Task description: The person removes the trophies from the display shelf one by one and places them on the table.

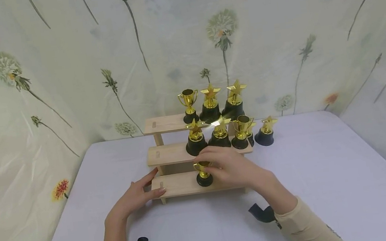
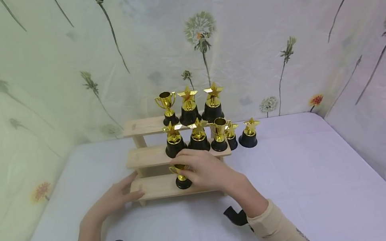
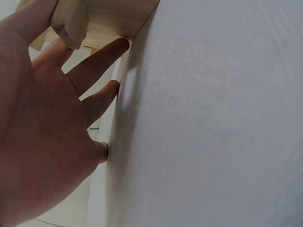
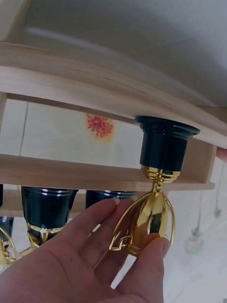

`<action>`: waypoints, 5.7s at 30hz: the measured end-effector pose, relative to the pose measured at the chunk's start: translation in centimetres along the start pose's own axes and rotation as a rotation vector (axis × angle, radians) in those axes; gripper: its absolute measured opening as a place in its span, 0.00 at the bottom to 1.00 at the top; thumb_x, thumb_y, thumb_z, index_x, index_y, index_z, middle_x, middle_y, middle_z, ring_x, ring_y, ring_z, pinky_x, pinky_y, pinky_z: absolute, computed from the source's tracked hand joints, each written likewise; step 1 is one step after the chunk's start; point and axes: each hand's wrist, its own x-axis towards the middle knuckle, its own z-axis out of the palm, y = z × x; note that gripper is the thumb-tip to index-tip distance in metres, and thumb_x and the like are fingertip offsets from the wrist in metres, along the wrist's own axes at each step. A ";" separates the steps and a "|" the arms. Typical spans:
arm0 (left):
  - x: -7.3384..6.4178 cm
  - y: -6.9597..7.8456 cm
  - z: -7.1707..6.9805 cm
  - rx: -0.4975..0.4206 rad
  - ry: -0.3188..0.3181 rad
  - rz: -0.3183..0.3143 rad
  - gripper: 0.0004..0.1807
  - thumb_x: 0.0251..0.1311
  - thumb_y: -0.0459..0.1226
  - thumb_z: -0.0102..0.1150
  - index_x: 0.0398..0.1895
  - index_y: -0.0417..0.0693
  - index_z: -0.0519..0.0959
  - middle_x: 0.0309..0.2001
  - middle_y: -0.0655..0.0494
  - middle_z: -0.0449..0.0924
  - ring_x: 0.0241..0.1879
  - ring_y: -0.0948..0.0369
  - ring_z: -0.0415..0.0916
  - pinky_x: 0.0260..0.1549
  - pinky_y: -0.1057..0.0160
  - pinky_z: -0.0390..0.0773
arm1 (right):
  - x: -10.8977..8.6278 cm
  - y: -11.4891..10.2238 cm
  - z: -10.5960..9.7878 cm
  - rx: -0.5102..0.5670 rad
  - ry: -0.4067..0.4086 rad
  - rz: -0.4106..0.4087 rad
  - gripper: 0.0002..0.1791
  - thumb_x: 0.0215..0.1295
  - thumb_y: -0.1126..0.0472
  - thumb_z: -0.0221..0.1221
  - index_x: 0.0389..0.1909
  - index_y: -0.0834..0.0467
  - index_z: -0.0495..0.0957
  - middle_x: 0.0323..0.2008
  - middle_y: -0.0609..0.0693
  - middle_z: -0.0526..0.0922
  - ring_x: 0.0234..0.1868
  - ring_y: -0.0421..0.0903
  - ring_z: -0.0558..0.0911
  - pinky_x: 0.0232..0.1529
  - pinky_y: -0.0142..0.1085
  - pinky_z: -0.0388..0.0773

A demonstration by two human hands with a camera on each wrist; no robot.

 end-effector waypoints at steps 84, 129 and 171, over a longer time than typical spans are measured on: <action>-0.1 0.0 0.0 -0.007 -0.003 -0.041 0.48 0.56 0.62 0.65 0.78 0.63 0.57 0.76 0.47 0.59 0.78 0.42 0.47 0.74 0.32 0.30 | -2.6 3.0 -6.4 -0.003 -0.067 0.268 0.16 0.64 0.64 0.63 0.54 0.54 0.82 0.52 0.47 0.86 0.54 0.49 0.83 0.54 0.47 0.82; -0.1 0.3 0.2 0.007 0.000 -0.031 0.48 0.57 0.62 0.63 0.78 0.60 0.57 0.76 0.46 0.58 0.78 0.41 0.49 0.73 0.31 0.29 | -4.5 5.3 -8.9 -0.046 -0.083 0.361 0.17 0.61 0.68 0.62 0.51 0.55 0.83 0.49 0.50 0.86 0.48 0.49 0.83 0.48 0.46 0.82; -0.3 0.4 0.0 -0.015 -0.008 -0.042 0.48 0.57 0.61 0.64 0.78 0.60 0.57 0.77 0.46 0.58 0.78 0.42 0.48 0.73 0.32 0.27 | -6.2 8.5 -10.4 -0.035 -0.048 0.509 0.16 0.61 0.70 0.59 0.49 0.56 0.83 0.47 0.55 0.85 0.47 0.52 0.83 0.50 0.52 0.79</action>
